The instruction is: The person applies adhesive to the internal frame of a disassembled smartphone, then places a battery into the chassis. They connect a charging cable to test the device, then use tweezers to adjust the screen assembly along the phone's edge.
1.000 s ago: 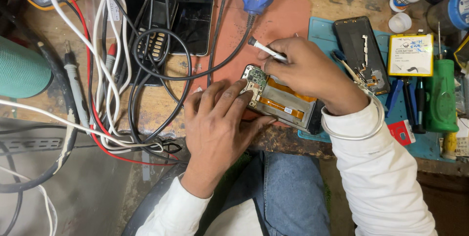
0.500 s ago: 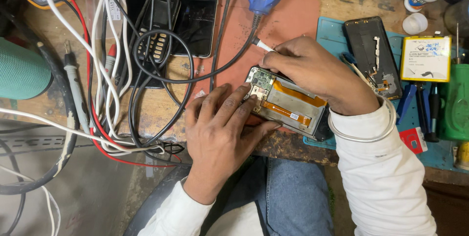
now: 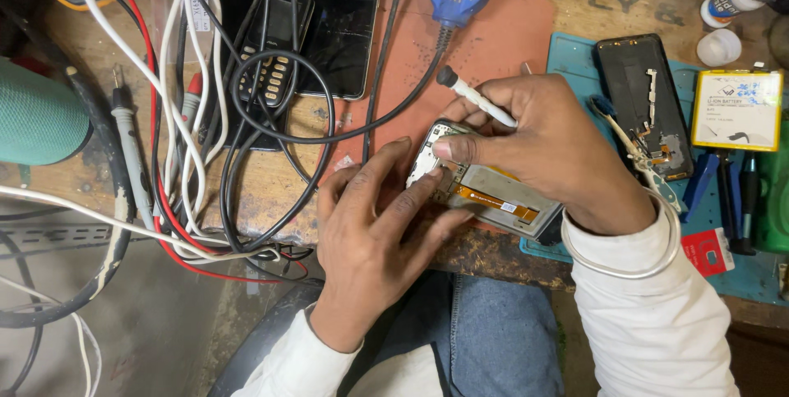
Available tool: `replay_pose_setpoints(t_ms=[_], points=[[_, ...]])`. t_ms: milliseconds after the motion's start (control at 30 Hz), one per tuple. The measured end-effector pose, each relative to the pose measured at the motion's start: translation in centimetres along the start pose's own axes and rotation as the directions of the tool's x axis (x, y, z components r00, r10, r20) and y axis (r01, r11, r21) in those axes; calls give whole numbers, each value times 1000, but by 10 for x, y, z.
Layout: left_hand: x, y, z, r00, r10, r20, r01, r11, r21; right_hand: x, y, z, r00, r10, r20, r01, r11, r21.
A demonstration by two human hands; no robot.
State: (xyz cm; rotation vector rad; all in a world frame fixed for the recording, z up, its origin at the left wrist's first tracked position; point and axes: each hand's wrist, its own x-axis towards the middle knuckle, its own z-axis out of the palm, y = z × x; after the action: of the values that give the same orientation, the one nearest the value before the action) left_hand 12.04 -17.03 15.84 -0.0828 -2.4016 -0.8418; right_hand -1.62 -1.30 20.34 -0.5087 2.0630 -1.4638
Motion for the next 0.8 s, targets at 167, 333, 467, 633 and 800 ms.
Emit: replay_pose_setpoints(t_ms=[167,333,467,633,800], points=[[3,-4,-4,996,-70,50,78,984,-159,-17,-5,2,999,-53,-10,54,998,30],[2,-4,-8,989,-134,56,143,966,-217,-22,-11,6,998,-56,5,56,997,43],[4,-1,-10,976,-212,45,216,938,-272,-21,-15,6,1000,-13,6,13,1000,-21],[10,1,-19,926,-341,161,377,824,-423,-23,-17,-1,998,-34,-48,30,995,-95],[15,-2,-28,950,-192,247,281,871,-403,-26,-14,-16,992,-105,-69,110,992,67]])
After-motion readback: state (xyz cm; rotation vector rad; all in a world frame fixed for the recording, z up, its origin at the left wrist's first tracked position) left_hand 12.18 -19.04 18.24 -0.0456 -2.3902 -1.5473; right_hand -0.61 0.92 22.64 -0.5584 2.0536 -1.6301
